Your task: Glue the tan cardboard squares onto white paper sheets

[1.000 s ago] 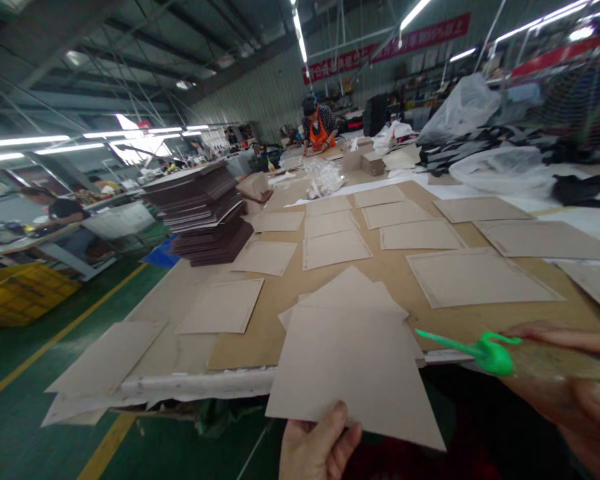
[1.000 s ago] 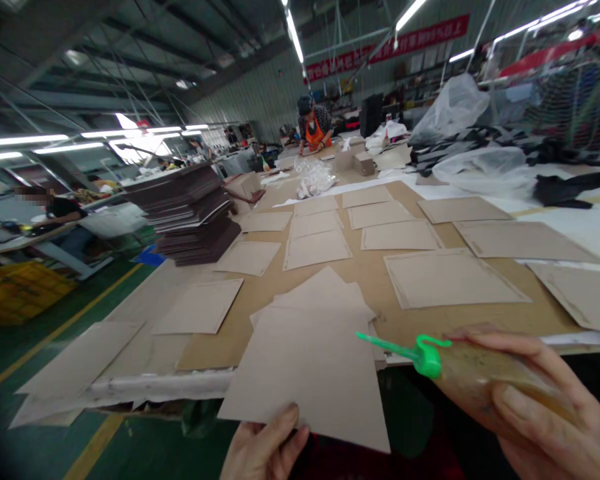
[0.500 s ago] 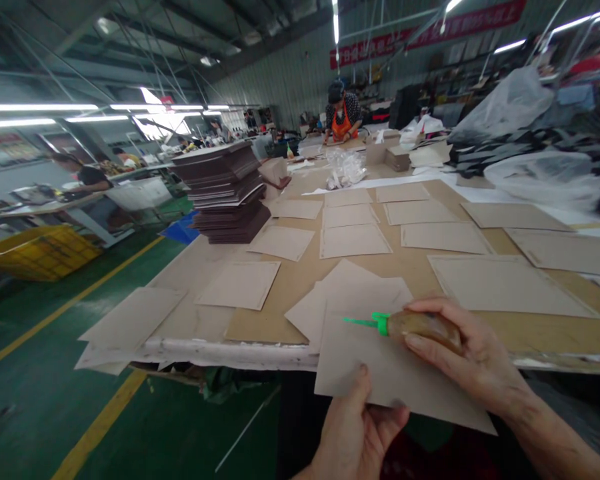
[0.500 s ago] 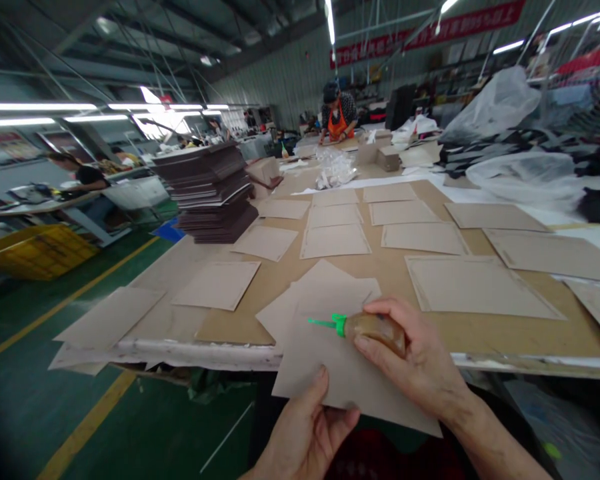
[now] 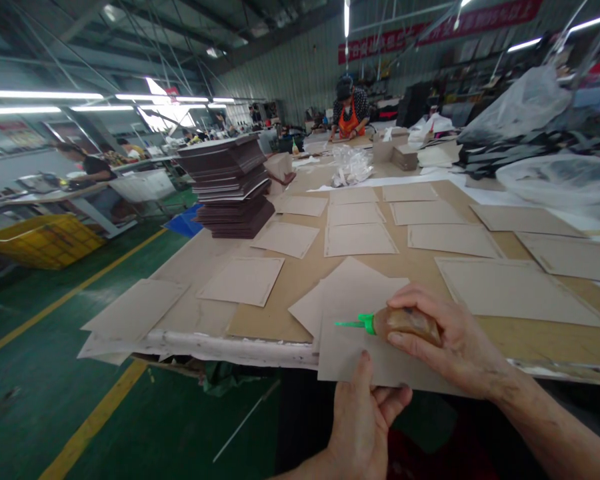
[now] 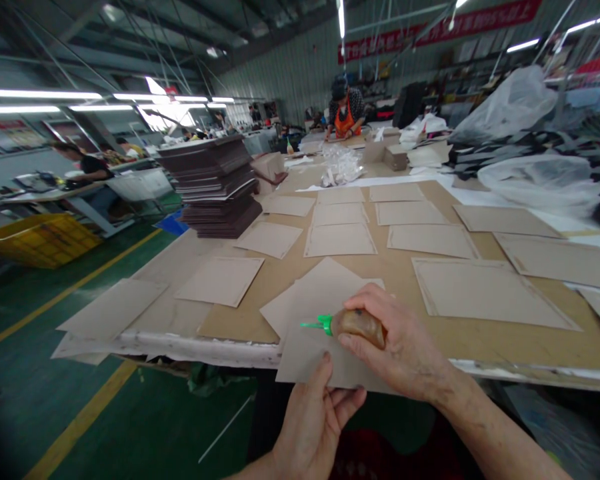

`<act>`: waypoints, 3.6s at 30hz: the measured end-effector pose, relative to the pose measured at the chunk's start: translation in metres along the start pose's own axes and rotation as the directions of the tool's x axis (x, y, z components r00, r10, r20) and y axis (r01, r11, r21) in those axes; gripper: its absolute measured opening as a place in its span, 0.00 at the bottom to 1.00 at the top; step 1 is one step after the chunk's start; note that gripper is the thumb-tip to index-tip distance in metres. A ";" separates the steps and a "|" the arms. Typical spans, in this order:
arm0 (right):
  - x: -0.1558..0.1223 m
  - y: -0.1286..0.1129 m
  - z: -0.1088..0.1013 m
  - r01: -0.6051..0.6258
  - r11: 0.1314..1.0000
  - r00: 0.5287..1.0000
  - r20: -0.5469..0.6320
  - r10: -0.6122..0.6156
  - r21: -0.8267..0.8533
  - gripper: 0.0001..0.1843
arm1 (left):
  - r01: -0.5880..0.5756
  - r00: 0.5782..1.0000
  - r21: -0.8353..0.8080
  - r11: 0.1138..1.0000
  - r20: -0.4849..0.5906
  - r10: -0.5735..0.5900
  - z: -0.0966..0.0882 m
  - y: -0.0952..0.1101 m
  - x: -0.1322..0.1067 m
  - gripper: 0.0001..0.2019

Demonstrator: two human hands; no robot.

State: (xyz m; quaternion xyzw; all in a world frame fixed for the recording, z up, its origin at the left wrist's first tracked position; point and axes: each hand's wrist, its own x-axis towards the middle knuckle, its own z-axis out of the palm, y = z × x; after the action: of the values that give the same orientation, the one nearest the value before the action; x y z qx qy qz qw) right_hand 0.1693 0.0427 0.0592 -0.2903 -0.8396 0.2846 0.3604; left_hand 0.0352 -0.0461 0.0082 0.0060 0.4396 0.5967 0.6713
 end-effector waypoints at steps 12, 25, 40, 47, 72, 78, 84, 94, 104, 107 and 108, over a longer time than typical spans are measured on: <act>0.007 -0.025 0.010 0.121 0.993 0.971 0.205 -0.121 0.012 0.09 | -0.080 0.989 0.075 0.994 0.129 0.070 -0.004 -0.003 0.000 0.18; 0.020 -0.021 0.001 0.067 0.996 0.953 0.298 -0.048 -0.054 0.03 | -0.039 0.998 0.099 0.994 0.044 0.034 -0.006 -0.003 0.002 0.25; 0.071 -0.002 0.006 0.081 0.886 0.986 0.166 -0.004 -0.457 0.06 | -0.048 0.998 0.091 0.995 -0.039 0.052 0.002 0.001 0.000 0.21; 0.080 0.006 0.003 0.061 0.879 0.989 0.146 0.010 -0.473 0.06 | -0.022 0.998 0.121 0.992 -0.057 0.029 0.002 0.001 0.002 0.19; 0.007 0.028 -0.113 -0.301 0.774 0.923 0.035 0.384 -0.558 0.13 | -0.065 0.988 0.158 0.985 -0.126 0.085 0.006 0.004 0.001 0.15; -0.002 0.024 -0.115 -0.280 0.768 0.936 0.013 0.351 -0.576 0.12 | -0.061 0.983 0.188 0.980 -0.156 0.091 0.007 0.004 0.003 0.11; -0.031 -0.002 -0.116 -0.175 0.835 0.953 0.122 0.276 -0.521 0.09 | -0.083 0.984 0.215 0.973 -0.134 0.114 0.006 0.004 0.002 0.15; -0.089 -0.046 -0.105 -0.178 0.884 0.940 0.191 0.283 -0.433 0.06 | -0.102 0.988 0.264 0.959 -0.083 0.128 0.002 0.003 0.005 0.15; -0.070 -0.015 -0.102 -0.113 0.885 0.987 0.051 0.152 -0.451 0.09 | -0.119 0.988 0.305 0.945 -0.061 0.144 -0.001 0.002 0.007 0.16; -0.069 -0.006 -0.101 -0.103 0.888 0.991 0.026 0.129 -0.449 0.11 | -0.123 0.987 0.304 0.945 -0.058 0.148 0.000 0.003 0.006 0.16; -0.071 -0.006 -0.101 -0.104 0.890 0.991 0.033 0.133 -0.444 0.11 | -0.121 0.987 0.302 0.946 -0.064 0.147 0.000 0.003 0.006 0.16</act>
State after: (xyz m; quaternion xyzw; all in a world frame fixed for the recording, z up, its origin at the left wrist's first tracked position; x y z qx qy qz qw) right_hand 0.2863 0.0161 0.0908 -0.4060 -0.8738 0.1172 0.2406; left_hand 0.0328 -0.0400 0.0063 0.1109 0.5511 0.5678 0.6013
